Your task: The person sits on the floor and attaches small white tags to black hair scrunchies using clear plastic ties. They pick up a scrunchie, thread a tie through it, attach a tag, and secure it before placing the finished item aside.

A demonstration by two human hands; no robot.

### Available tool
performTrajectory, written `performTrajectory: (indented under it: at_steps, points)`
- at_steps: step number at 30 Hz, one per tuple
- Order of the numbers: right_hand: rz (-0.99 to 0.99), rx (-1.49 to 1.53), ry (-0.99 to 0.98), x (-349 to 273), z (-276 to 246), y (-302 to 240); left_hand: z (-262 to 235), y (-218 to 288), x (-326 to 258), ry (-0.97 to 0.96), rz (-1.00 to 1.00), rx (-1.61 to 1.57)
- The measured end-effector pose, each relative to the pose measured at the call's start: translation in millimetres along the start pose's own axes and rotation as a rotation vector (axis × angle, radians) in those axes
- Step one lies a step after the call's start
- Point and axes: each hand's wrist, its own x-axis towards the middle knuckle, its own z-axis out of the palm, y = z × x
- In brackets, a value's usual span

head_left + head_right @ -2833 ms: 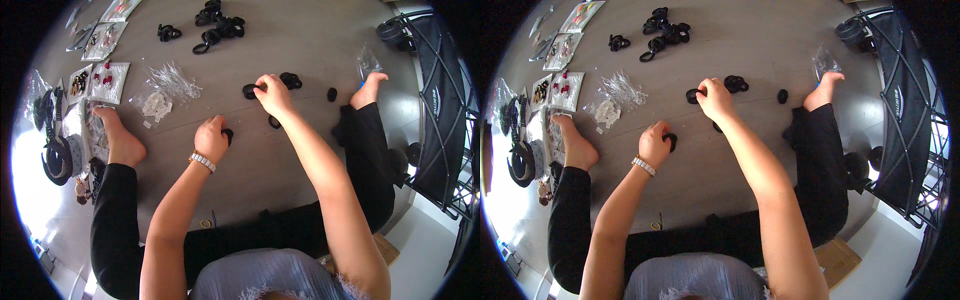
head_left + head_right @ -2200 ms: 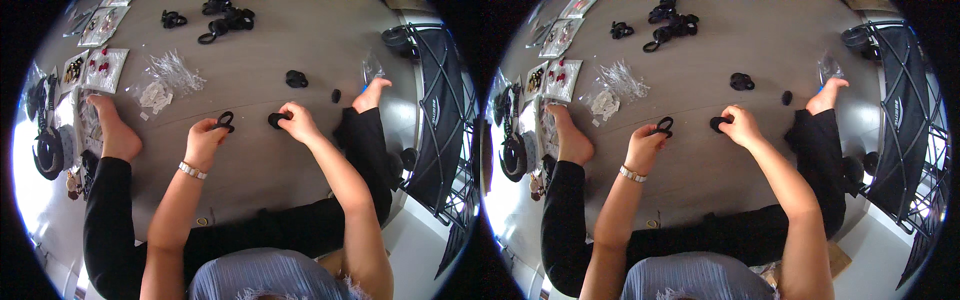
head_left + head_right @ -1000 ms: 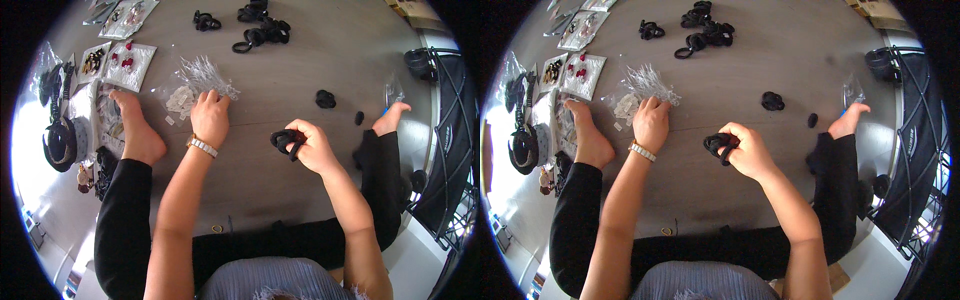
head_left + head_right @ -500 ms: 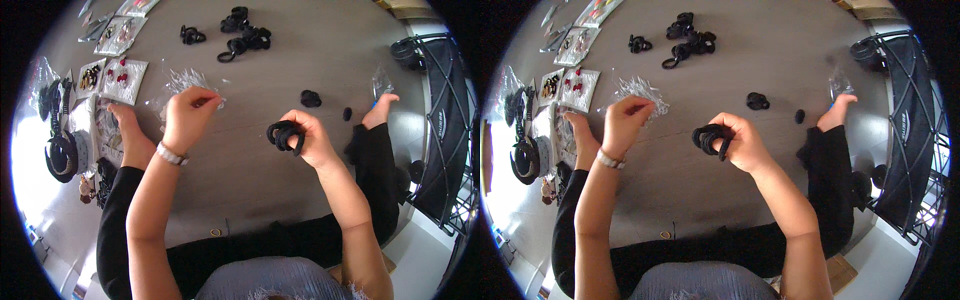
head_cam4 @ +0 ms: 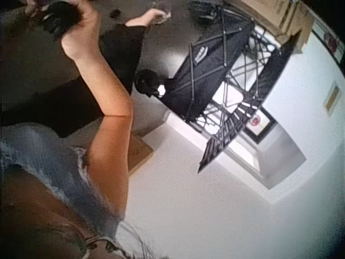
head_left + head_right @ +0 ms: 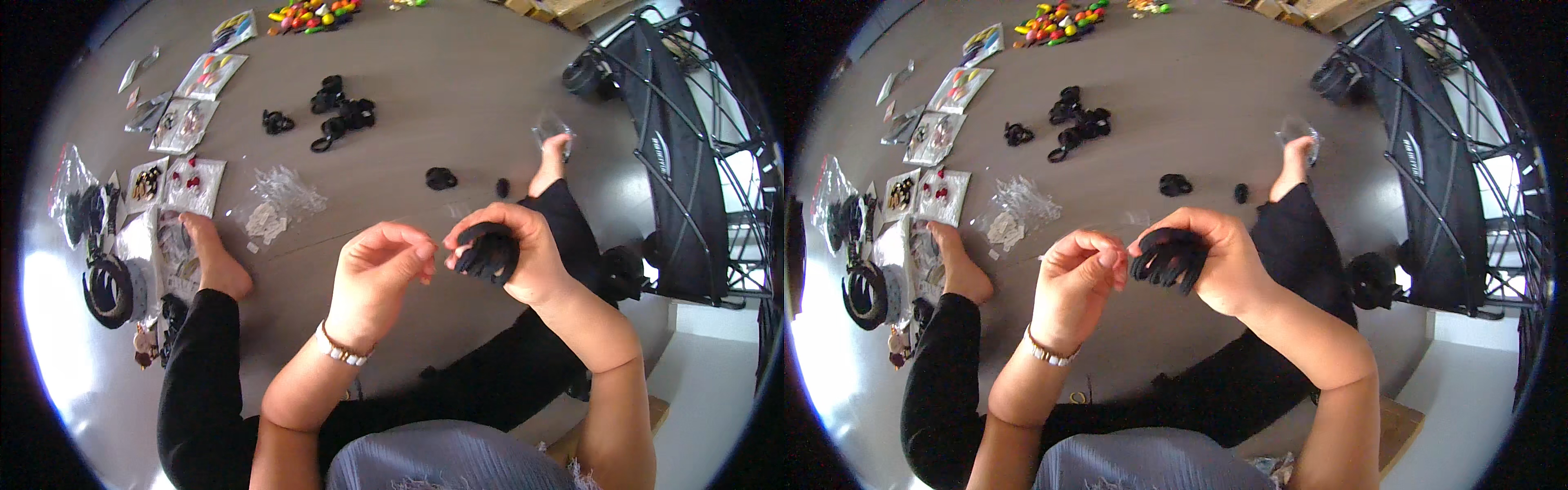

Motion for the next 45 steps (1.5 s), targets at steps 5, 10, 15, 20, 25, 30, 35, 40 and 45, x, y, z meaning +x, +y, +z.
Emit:
performTrajectory:
  at_steps: [5, 10, 15, 20, 25, 30, 35, 40, 45]
  points:
    - [-0.172, -0.069, 0.012, -28, -7, -20, 45, 0, -9, -0.104, 0.079, 0.134]
    - [0.0, 0.005, 0.165, -37, -28, -34, 27, -20, 11, 0.005, -0.121, 0.795]
    - [-0.148, -1.073, 0.161, -21, -48, -44, -85, -79, 28, 0.185, 0.243, 1.775]
    - [0.024, -1.782, 0.062, -11, -114, -2, -123, -73, 73, 0.323, 0.284, 1.826]
    - [-0.275, -1.903, -0.322, -23, -138, 5, -128, -79, 119, 0.353, 0.031, 1.957]
    - [-0.144, -1.693, -0.19, -63, -149, -37, -146, -95, 141, 0.301, -0.207, 2.086]
    - [-0.127, -1.398, -0.122, -82, -153, -56, -140, -88, 147, 0.087, -0.309, 2.23]
    - [0.072, -1.042, 0.028, -82, -173, -49, -151, -97, 146, 0.223, -0.228, 2.272]
    - [0.023, -0.86, 0.267, -67, -164, -35, -124, -102, 127, 0.393, -0.098, 2.066]
